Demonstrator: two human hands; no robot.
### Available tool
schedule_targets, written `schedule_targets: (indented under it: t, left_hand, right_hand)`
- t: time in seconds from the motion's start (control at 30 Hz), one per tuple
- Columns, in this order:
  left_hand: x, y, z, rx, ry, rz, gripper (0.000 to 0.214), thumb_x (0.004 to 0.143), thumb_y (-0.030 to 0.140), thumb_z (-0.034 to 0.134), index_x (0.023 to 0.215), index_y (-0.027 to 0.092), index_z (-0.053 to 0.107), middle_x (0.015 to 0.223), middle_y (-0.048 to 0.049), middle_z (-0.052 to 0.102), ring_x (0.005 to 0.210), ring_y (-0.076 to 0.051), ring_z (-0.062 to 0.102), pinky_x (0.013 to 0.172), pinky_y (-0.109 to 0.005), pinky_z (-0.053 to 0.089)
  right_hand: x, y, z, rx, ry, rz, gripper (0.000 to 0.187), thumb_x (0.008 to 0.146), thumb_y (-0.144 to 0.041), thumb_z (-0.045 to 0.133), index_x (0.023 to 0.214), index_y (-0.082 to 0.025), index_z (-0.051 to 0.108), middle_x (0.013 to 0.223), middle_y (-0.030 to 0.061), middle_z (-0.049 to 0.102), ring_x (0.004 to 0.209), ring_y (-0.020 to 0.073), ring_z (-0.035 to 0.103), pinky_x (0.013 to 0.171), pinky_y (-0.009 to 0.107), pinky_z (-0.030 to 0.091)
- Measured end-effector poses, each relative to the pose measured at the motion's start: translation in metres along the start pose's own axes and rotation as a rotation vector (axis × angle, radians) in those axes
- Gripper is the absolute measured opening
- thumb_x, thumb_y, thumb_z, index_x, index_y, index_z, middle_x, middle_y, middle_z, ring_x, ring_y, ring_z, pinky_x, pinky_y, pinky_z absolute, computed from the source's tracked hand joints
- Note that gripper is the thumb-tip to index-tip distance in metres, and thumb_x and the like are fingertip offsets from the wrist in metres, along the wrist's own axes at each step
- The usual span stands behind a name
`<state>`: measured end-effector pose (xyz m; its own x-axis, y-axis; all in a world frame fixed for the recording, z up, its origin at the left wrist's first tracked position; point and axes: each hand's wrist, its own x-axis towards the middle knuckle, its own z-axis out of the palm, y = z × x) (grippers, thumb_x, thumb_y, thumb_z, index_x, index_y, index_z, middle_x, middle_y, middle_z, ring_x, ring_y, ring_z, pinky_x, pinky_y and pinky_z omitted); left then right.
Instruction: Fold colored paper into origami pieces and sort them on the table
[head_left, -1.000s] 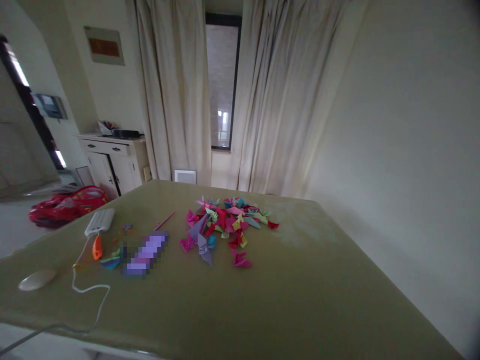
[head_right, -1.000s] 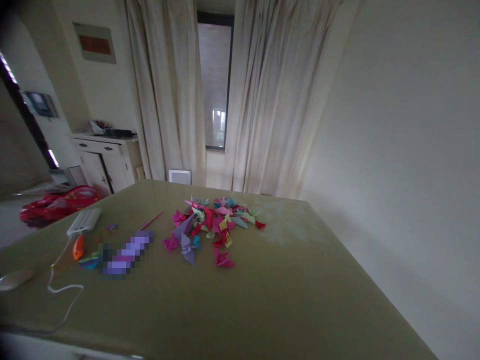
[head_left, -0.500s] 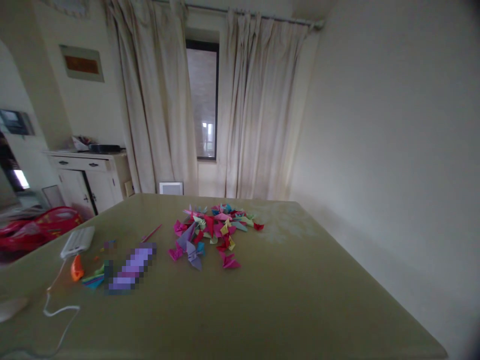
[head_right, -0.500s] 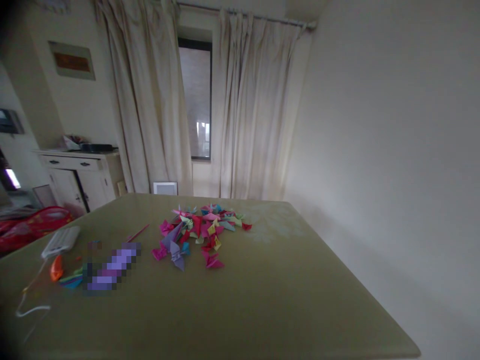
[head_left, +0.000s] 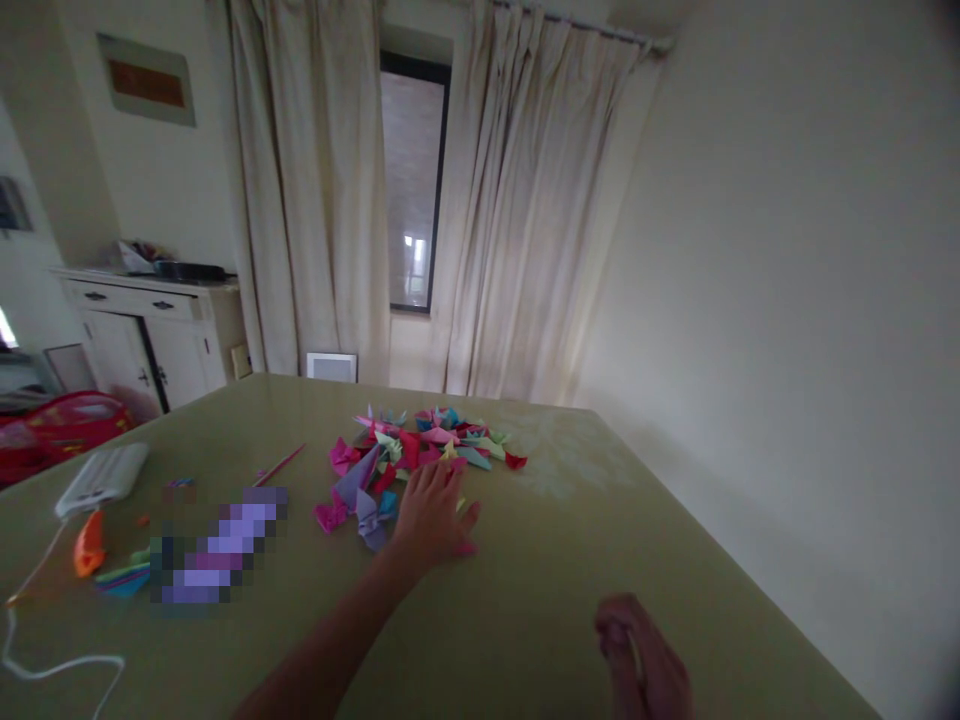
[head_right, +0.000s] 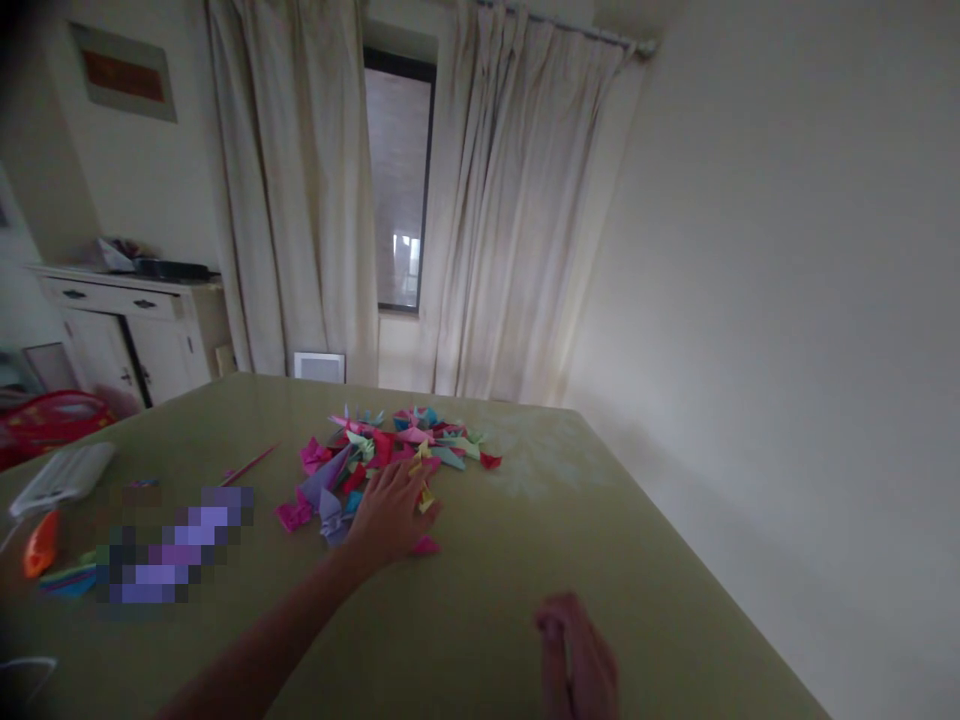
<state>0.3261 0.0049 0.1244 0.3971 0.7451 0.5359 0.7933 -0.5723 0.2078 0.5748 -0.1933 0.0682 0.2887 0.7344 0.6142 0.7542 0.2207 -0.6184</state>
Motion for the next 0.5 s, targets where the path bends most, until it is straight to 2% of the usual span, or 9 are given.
schedule_targets:
  t: [0.07, 0.17, 0.27, 0.33, 0.4, 0.5]
  left_hand:
    - [0.008, -0.007, 0.013, 0.012, -0.007, -0.018, 0.055, 0.097, 0.043, 0.065, 0.145, 0.017, 0.061, 0.145, -0.019, 0.065, 0.135, -0.04, 0.057, 0.114, -0.059, 0.043]
    - [-0.005, -0.016, 0.034, -0.004, 0.011, -0.04, 0.044, 0.099, 0.039, 0.061, 0.139, 0.02, 0.065, 0.143, -0.0161, 0.067, 0.132, -0.036, 0.059, 0.111, -0.055, 0.046]
    - [-0.023, -0.021, 0.052, -0.047, 0.037, -0.011, 0.041, 0.096, 0.034, 0.064, 0.134, 0.02, 0.067, 0.139, -0.0148, 0.069, 0.129, -0.035, 0.061, 0.111, -0.053, 0.046]
    - [-0.03, -0.024, 0.059, -0.076, 0.032, 0.007, 0.045, 0.091, 0.033, 0.069, 0.134, 0.019, 0.067, 0.139, -0.0142, 0.07, 0.128, -0.035, 0.061, 0.11, -0.054, 0.047]
    - [-0.032, -0.027, 0.061, -0.095, 0.019, 0.003, 0.047, 0.09, 0.034, 0.071, 0.135, 0.02, 0.066, 0.14, -0.0138, 0.069, 0.128, -0.035, 0.062, 0.109, -0.053, 0.048]
    - [-0.031, -0.03, 0.062, -0.109, 0.01, -0.006, 0.051, 0.09, 0.034, 0.071, 0.138, 0.021, 0.064, 0.143, -0.0137, 0.067, 0.129, -0.036, 0.061, 0.106, -0.053, 0.052]
  right_hand:
    - [0.044, -0.003, 0.031, 0.032, -0.075, -0.111, 0.027, 0.107, -0.038, 0.047, 0.096, -0.024, 0.067, 0.087, 0.0069, 0.069, 0.078, 0.0209, 0.07, 0.072, 0.03, 0.06]
    - [0.085, 0.006, 0.08, -0.005, -0.13, -0.136, 0.021, 0.104, -0.032, 0.051, 0.116, -0.023, 0.065, 0.106, 0.0098, 0.071, 0.082, 0.0205, 0.073, 0.075, 0.032, 0.062]
    - [0.096, 0.021, 0.125, -0.02, -0.203, -0.145, 0.031, 0.101, -0.03, 0.055, 0.131, -0.024, 0.06, 0.126, 0.0132, 0.068, 0.099, 0.0253, 0.074, 0.087, 0.04, 0.063]
    - [0.097, 0.026, 0.148, 0.004, -0.239, -0.126, 0.033, 0.102, -0.031, 0.055, 0.134, -0.024, 0.058, 0.129, 0.0132, 0.067, 0.107, 0.0275, 0.073, 0.093, 0.044, 0.063]
    - [0.097, 0.027, 0.162, 0.046, -0.245, -0.091, 0.032, 0.103, -0.034, 0.054, 0.133, -0.024, 0.059, 0.128, 0.0127, 0.066, 0.11, 0.0284, 0.071, 0.096, 0.046, 0.062]
    - [0.099, 0.025, 0.164, 0.122, -0.27, -0.063, 0.032, 0.106, -0.036, 0.051, 0.135, -0.026, 0.059, 0.131, 0.0123, 0.065, 0.114, 0.0278, 0.07, 0.099, 0.045, 0.06]
